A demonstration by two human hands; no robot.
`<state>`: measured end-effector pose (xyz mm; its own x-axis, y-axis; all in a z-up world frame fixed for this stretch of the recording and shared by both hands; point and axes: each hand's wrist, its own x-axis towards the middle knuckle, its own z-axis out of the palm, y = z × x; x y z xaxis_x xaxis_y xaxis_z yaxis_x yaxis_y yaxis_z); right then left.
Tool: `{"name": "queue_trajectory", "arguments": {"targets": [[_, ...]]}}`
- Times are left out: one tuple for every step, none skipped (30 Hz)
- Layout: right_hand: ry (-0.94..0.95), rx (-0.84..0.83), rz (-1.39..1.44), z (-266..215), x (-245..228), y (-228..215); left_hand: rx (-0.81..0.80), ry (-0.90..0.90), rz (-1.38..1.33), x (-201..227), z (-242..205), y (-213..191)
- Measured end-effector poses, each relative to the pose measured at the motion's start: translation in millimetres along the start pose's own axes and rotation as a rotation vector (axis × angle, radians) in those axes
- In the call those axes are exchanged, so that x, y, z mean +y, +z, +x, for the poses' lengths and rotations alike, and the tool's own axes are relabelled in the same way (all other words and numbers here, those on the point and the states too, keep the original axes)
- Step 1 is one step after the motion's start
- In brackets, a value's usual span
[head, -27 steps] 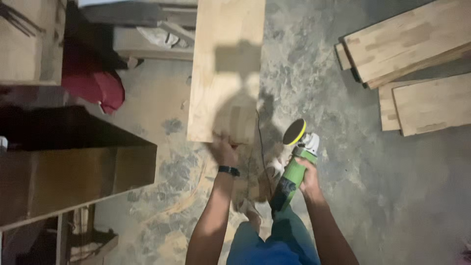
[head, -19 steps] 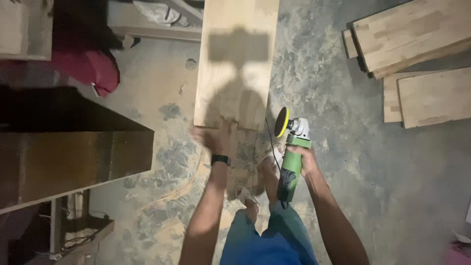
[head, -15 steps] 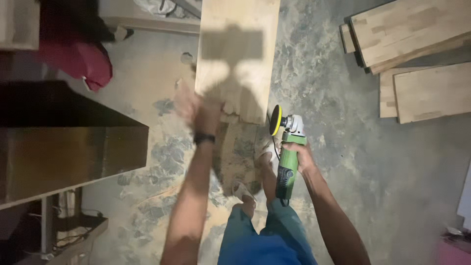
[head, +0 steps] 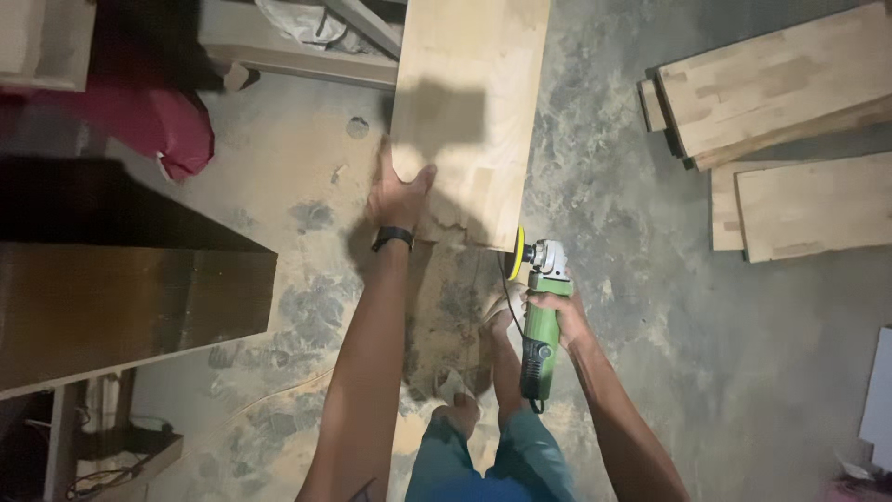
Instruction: The person sands the surface of a wooden board using a power sander and then moves the board aside.
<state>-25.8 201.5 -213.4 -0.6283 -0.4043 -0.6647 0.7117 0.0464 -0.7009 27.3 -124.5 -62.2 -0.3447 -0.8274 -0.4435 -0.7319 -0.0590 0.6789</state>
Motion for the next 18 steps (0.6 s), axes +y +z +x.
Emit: {"name": "queue_trajectory", "arguments": {"targets": [[-0.003,-0.004,-0.002,1,2,1,0.004,0.001,-0.003,-6,7,4],[-0.014,-0.013,0.003,0,5,2,0.017,0.020,-0.014,-13,12,9],[-0.024,-0.023,0.007,-1,7,2,0.029,0.039,-0.025,-19,17,15],[-0.024,-0.021,0.007,-2,3,3,0.028,0.039,-0.026,-32,30,24],[-0.031,-0.050,0.009,-2,-1,4,0.045,0.068,-0.016,-44,43,34],[-0.036,-0.076,0.011,-3,-5,4,0.060,0.096,-0.005,-56,56,45],[-0.035,-0.072,0.011,2,0,0,0.056,0.095,-0.005,-53,51,42],[-0.018,-0.030,-0.020,8,5,-3,0.081,0.115,0.020,-49,47,39],[-0.002,0.013,-0.051,14,8,-6,0.107,0.135,0.046,-44,43,35],[-0.005,0.014,-0.049,26,19,-17,0.106,0.138,0.045,-46,47,37],[0.003,0.027,-0.059,37,29,-28,0.140,0.171,0.116,-48,51,40],[0.009,0.039,-0.071,49,38,-41,0.176,0.204,0.185,-49,54,43],[0.006,0.040,-0.070,47,36,-37,0.175,0.207,0.184,-50,51,42],[0.040,0.050,-0.046,46,34,-31,0.185,0.240,0.171,-51,49,41],[0.074,0.060,-0.022,46,31,-26,0.194,0.272,0.158,-52,48,40],[0.076,0.059,-0.022,44,17,-16,0.194,0.271,0.159,-47,44,38],[0.049,0.047,-0.024,42,4,-6,0.153,0.233,0.145,-42,41,37],[0.016,0.035,-0.025,42,-11,5,0.112,0.200,0.129,-35,40,35]]}}
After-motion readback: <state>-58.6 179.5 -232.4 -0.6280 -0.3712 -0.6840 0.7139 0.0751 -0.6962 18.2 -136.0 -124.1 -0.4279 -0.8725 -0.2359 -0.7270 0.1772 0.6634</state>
